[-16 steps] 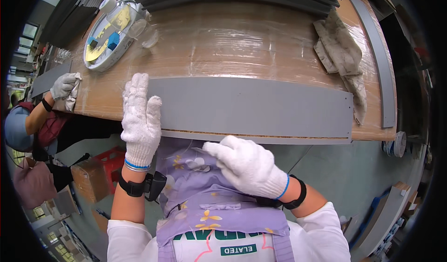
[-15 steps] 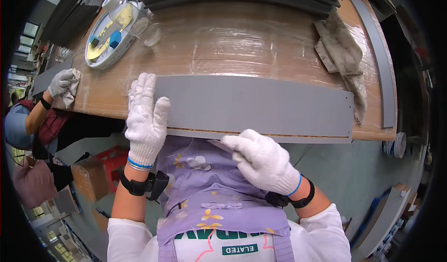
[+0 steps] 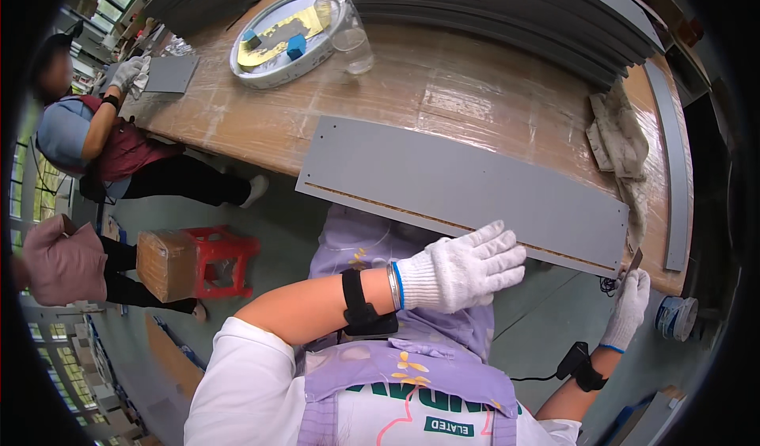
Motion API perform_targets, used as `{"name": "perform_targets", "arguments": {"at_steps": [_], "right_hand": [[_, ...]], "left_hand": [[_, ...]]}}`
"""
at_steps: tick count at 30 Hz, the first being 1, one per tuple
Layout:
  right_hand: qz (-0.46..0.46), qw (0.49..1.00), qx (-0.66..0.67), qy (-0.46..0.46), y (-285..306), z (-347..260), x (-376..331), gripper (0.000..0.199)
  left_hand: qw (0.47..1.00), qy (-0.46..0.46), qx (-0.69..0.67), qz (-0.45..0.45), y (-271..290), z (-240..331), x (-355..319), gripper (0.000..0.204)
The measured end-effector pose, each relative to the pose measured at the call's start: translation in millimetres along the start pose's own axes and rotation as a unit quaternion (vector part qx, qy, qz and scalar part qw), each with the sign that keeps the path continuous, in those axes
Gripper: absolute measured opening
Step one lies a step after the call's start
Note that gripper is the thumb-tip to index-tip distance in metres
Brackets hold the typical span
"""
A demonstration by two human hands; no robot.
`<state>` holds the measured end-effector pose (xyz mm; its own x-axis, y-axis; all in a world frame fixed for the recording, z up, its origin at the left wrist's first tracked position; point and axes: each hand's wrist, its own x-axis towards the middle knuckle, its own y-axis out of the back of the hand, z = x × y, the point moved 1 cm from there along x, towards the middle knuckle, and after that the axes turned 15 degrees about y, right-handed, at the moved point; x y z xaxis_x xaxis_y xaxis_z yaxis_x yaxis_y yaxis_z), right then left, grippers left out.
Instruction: The person sands the edges of a grey rectangular panel with a blue sanding block, then wipes the surface with a cloth. They briefly apply a substance from a small container with a brush to a stack of panels before returning to sand and wipe another panel. The person also uses a metal scraper to remove residue from the panel edges.
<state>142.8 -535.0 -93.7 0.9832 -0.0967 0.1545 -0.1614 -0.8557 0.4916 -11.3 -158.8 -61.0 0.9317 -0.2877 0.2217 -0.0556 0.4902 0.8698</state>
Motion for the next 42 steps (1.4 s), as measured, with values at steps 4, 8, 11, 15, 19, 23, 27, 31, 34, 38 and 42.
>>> {"name": "perform_targets", "arguments": {"at_steps": [4, 8, 11, 15, 19, 23, 27, 31, 34, 38, 42], "right_hand": [[-0.055, 0.997, 0.045, 0.004, -12.3, -29.5, -4.5, 0.016], [-0.084, 0.996, 0.033, -0.016, -9.0, -22.5, 0.6, 0.015], [-0.078, 0.997, -0.003, 0.008, -15.7, -30.6, -5.8, 0.014], [-0.142, 0.989, 0.032, -0.031, -47.6, -91.7, -29.9, 0.015], [-0.261, 0.956, 0.085, -0.103, -70.2, -134.2, -38.4, 0.014], [-0.205, 0.976, 0.07, 0.022, -65.6, -107.5, -11.3, 0.016], [-0.196, 0.953, -0.107, 0.206, -78.2, -112.3, -4.5, 0.016], [-0.214, 0.871, -0.113, 0.427, -96.4, -113.9, 9.0, 0.017], [-0.199, 0.84, -0.137, 0.486, -107.4, -119.7, 22.9, 0.02], [-0.23, 0.832, -0.127, 0.489, -119.2, -114.8, 34.5, 0.023], [-0.255, 0.812, -0.145, 0.505, -124.8, -116.0, 37.8, 0.032]], "left_hand": [[0.996, 0.077, -0.008, 0.052, 21.0, -8.3, -9.8, 0.062], [0.976, 0.181, 0.106, 0.058, 31.1, -31.1, -10.7, 0.074], [0.968, 0.193, 0.149, 0.057, 31.6, -37.6, -13.4, 0.078], [0.954, 0.237, 0.173, 0.067, 37.7, -42.8, -24.5, 0.089], [0.954, 0.248, 0.167, 0.026, 44.6, -32.2, -23.3, 0.09], [0.969, 0.207, 0.132, 0.001, 42.9, -20.5, -1.8, 0.09], [0.975, 0.177, 0.13, -0.032, 43.3, -14.0, 24.6, 0.092], [0.975, 0.167, 0.131, -0.059, 35.8, -14.9, 40.5, 0.094], [0.974, 0.169, 0.135, -0.065, 29.6, -19.3, 44.0, 0.096], [0.973, 0.176, 0.133, -0.072, 28.6, -19.9, 46.3, 0.097], [0.972, 0.181, 0.128, -0.076, 27.6, -21.2, 45.6, 0.097]]}}
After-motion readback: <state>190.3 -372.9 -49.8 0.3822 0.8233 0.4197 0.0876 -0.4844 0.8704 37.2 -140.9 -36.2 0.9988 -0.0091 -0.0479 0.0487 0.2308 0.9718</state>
